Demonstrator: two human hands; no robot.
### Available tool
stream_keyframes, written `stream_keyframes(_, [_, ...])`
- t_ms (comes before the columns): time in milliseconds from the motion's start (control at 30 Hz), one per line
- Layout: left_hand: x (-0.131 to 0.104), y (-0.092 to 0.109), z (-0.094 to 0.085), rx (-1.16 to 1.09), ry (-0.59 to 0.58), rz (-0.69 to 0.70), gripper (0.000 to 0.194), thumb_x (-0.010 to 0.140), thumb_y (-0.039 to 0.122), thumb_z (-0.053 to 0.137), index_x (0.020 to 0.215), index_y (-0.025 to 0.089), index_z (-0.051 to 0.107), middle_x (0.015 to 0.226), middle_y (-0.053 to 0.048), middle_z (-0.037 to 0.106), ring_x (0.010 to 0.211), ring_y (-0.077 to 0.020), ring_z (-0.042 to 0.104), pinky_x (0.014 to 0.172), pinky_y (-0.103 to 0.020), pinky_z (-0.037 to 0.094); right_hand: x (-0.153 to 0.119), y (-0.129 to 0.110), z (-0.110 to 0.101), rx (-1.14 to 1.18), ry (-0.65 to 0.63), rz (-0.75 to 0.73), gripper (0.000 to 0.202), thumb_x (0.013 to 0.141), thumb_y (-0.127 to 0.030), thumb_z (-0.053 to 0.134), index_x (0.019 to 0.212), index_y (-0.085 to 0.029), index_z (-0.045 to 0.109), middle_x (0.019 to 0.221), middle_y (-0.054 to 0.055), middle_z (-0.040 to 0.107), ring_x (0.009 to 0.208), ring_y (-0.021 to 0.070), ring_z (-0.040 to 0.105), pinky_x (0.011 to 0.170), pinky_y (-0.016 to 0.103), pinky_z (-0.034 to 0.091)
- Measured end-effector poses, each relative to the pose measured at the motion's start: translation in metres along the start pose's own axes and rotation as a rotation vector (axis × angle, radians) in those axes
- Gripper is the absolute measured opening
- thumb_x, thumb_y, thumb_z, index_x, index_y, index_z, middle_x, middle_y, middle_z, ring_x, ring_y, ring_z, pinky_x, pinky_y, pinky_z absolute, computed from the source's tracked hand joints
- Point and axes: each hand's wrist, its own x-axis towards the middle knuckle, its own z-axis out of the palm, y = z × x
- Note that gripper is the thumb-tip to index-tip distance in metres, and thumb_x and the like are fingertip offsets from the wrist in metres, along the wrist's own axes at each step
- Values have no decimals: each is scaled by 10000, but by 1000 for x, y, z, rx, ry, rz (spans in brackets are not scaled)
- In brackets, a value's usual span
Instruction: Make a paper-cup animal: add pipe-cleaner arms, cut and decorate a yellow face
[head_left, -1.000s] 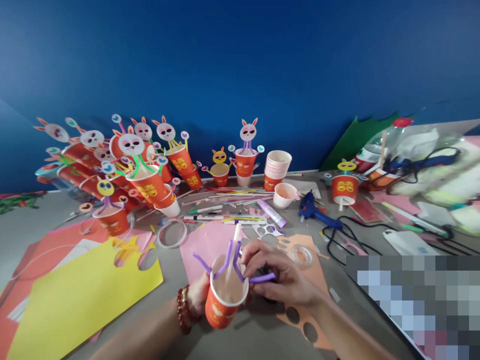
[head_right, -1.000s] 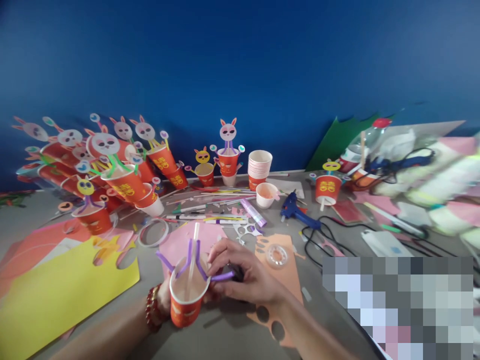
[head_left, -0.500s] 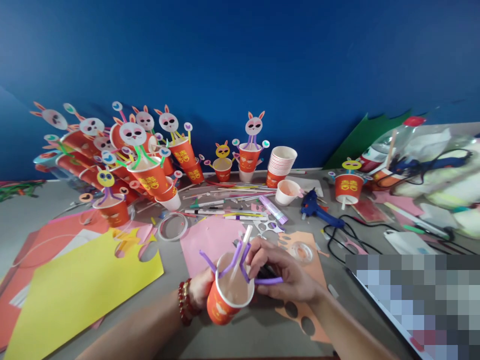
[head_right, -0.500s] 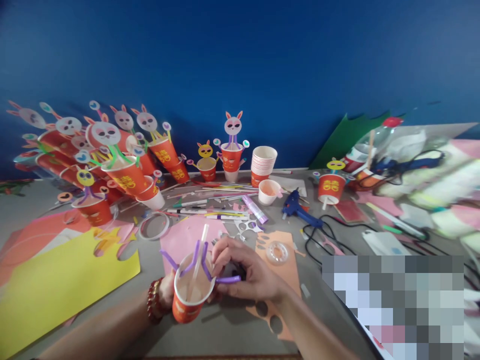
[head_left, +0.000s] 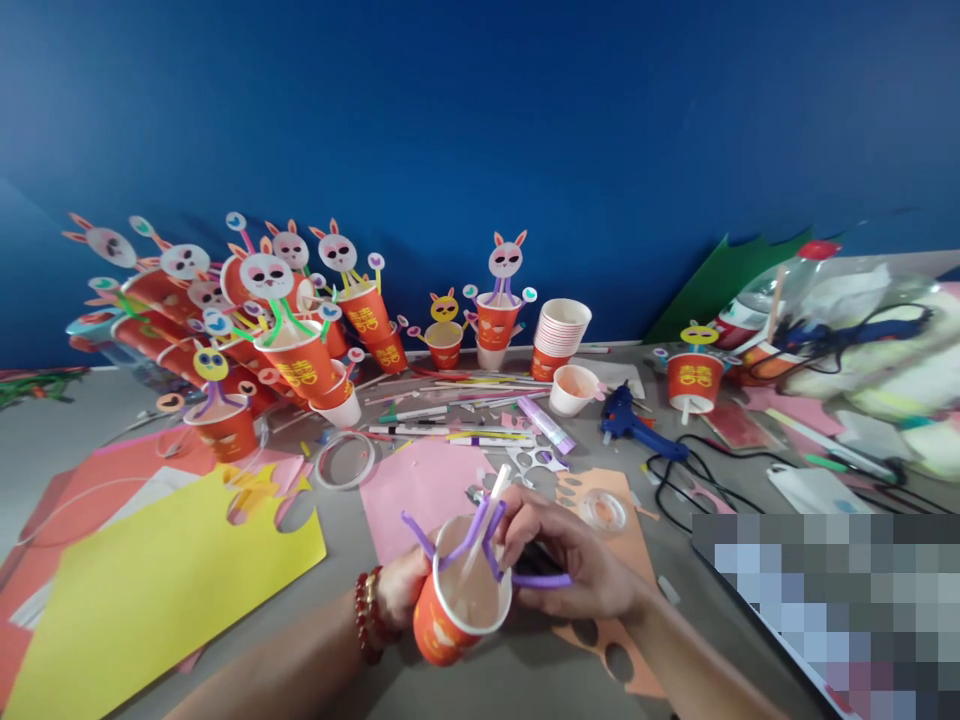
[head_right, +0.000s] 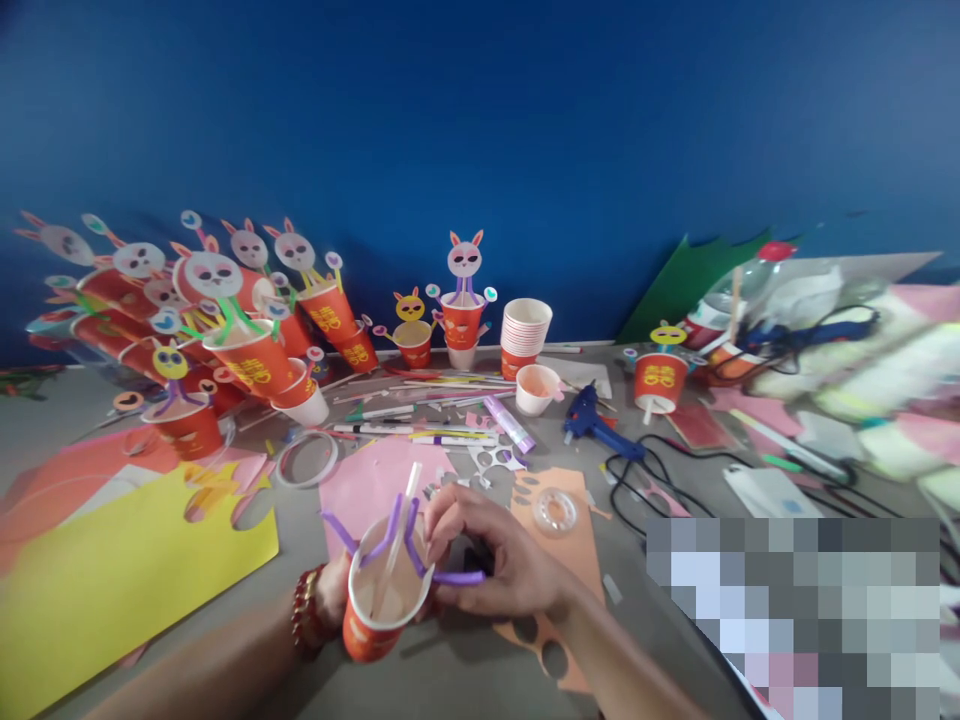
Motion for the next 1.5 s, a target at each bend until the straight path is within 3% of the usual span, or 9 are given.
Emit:
stream_keyframes(267, [1, -8, -3, 26, -96, -33, 653, 668, 693, 729, 1015, 140, 752, 823, -88, 732, 719, -218, 675, 793, -349, 508, -4, 5, 1, 151, 24, 43, 182, 845, -287, 715, 993, -205, 648, 1064, 95, 604, 987, 219, 604, 852, 349, 489])
stream_keyframes(467, [1, 0, 6, 67, -57, -29, 592, 643, 669, 768, 867, 121, 768, 746, -95, 719, 710, -205, 671, 736, -292, 514, -2, 1, 0, 48, -16, -6, 173, 821, -243, 737, 978, -212, 672, 1039, 75, 612, 947, 210, 616, 867, 359, 480])
stream_keyframes(633, [3, 3, 10, 55, -61, -40, 579, 654, 650, 775, 901, 126, 758, 786, -105, 721, 722, -213, 671, 694, -292, 503, -2, -2, 1, 38, -29, -34, 165, 828, -262, 738, 982, -218, 698, 1035, 83, 612, 953, 213, 616, 858, 355, 492])
stream_keyframes(767, [4, -1, 4, 59, -14, 1, 529, 677, 580, 787, 985, 151, 742, 845, -78, 729, 714, -202, 655, 778, -342, 497, -2, -3, 0, 35, -44, -32, 157, 831, -215, 731, 985, -211, 702, 1037, 84, 610, 973, 208, 610, 872, 338, 491])
stream_keyframes(900, [2, -4, -3, 97, -16, -43, 557, 715, 621, 733, 979, 130, 738, 882, -118, 732, 807, -266, 672, 810, -396, 489, -1, -5, 0, 39, -56, -23, 144, 821, -191, 731, 961, -199, 697, 1008, 78, 612, 943, 193, 610, 858, 320, 493])
stream_keyframes(1100, [-1, -4, -11, 72, -74, -56, 489, 699, 577, 778, 955, 162, 737, 856, -58, 729, 730, -185, 661, 727, -288, 494, -1, -2, 2, 28, -42, -73, 153, 812, -259, 749, 937, -189, 697, 981, 75, 622, 945, 195, 607, 873, 335, 481])
stream_keyframes(1233, [-2, -5, -13, 78, -112, -95, 599, 716, 668, 714, 985, 133, 739, 857, -89, 732, 752, -211, 670, 696, -296, 497, -2, 1, 2, 30, -22, -99, 181, 806, -240, 748, 965, -186, 683, 979, 81, 633, 942, 194, 609, 878, 344, 480])
stream_keyframes(1367, [-3, -6, -16, 88, -85, -71, 599, 711, 673, 716, 983, 139, 732, 862, -86, 728, 768, -214, 671, 726, -309, 502, -1, -1, 2, 20, -44, -105, 155, 798, -220, 750, 930, -181, 679, 957, 78, 634, 924, 188, 606, 863, 333, 481])
stream_keyframes(1500, [-4, -5, -15, 97, -45, -46, 483, 720, 566, 769, 969, 154, 738, 846, -76, 730, 730, -196, 666, 734, -306, 508, 2, -8, 1, -16, -58, -63, 115, 791, -224, 751, 861, -173, 675, 924, 74, 638, 898, 183, 604, 834, 315, 482])
